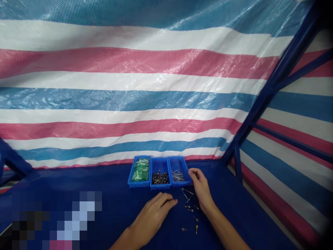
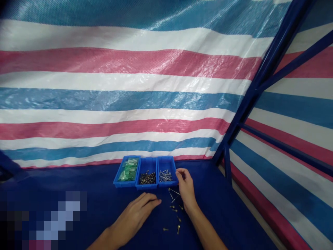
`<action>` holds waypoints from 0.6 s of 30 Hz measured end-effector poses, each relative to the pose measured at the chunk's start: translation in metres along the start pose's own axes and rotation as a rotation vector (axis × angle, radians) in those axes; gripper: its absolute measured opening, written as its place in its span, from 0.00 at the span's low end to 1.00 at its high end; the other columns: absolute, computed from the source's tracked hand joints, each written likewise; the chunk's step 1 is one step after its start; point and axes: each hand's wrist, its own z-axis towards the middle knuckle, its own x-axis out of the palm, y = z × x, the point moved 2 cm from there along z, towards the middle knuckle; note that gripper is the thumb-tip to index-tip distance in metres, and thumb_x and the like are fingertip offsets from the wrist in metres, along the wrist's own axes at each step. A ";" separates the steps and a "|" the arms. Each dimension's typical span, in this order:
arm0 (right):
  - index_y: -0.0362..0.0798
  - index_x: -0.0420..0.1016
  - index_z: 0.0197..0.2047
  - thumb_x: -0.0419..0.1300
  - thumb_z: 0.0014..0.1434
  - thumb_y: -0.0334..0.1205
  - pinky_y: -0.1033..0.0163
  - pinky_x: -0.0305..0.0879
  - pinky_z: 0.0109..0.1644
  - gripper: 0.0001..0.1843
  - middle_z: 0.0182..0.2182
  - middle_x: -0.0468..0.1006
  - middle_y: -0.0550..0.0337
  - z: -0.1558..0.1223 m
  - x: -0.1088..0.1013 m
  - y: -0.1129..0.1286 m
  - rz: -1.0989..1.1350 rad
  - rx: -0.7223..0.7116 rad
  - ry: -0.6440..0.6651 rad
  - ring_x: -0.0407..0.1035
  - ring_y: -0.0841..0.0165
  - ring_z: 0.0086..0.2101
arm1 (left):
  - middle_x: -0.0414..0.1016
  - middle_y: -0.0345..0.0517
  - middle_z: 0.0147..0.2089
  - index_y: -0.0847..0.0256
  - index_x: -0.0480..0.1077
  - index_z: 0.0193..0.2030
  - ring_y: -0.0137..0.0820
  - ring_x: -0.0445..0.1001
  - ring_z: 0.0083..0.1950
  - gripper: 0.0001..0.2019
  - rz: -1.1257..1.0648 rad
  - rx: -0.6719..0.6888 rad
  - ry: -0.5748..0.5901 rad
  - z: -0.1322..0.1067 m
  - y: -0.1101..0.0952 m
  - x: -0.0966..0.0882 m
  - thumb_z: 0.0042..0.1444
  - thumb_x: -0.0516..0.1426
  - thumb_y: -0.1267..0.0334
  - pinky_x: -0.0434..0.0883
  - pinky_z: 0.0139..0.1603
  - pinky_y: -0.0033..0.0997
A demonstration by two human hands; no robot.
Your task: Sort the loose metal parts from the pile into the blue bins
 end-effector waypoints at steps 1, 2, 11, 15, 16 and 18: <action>0.50 0.80 0.38 0.68 0.53 0.57 0.62 0.66 0.34 0.19 0.35 0.80 0.57 0.000 0.000 0.000 0.000 0.002 0.000 0.71 0.61 0.34 | 0.78 0.50 0.55 0.57 0.71 0.64 0.37 0.80 0.53 0.15 -0.023 -0.028 -0.045 0.000 0.000 0.000 0.77 0.50 0.70 0.79 0.57 0.37; 0.50 0.80 0.39 0.68 0.53 0.57 0.62 0.66 0.34 0.19 0.36 0.80 0.57 -0.001 0.000 0.000 0.001 0.004 0.000 0.71 0.61 0.35 | 0.78 0.50 0.55 0.57 0.71 0.62 0.37 0.80 0.53 0.13 -0.047 -0.063 -0.089 0.000 0.001 0.000 0.78 0.50 0.70 0.78 0.57 0.37; 0.51 0.80 0.37 0.68 0.52 0.58 0.61 0.66 0.34 0.19 0.35 0.80 0.58 -0.001 0.000 0.002 0.001 0.011 -0.008 0.71 0.61 0.34 | 0.75 0.45 0.43 0.56 0.72 0.48 0.33 0.79 0.42 0.13 -0.123 -0.251 -0.273 -0.001 0.007 -0.002 0.80 0.47 0.63 0.76 0.46 0.31; 0.51 0.80 0.37 0.68 0.51 0.58 0.61 0.66 0.34 0.20 0.35 0.80 0.57 -0.001 0.000 0.002 -0.001 0.011 -0.008 0.71 0.60 0.34 | 0.73 0.41 0.36 0.57 0.72 0.44 0.31 0.76 0.34 0.13 -0.111 -0.227 -0.301 -0.001 0.008 -0.002 0.79 0.52 0.56 0.73 0.38 0.29; 0.51 0.80 0.37 0.68 0.51 0.58 0.61 0.66 0.34 0.20 0.35 0.80 0.57 -0.001 0.000 0.002 -0.001 0.012 -0.007 0.71 0.60 0.34 | 0.73 0.41 0.36 0.57 0.73 0.44 0.32 0.76 0.34 0.12 -0.118 -0.224 -0.298 -0.001 0.009 -0.002 0.79 0.53 0.57 0.73 0.38 0.29; 0.51 0.80 0.37 0.68 0.51 0.58 0.61 0.66 0.34 0.20 0.34 0.80 0.57 -0.001 0.000 0.002 -0.002 0.009 -0.005 0.71 0.60 0.34 | 0.75 0.42 0.38 0.56 0.74 0.46 0.32 0.78 0.37 0.09 -0.141 -0.219 -0.291 0.000 0.010 0.000 0.78 0.54 0.60 0.74 0.42 0.31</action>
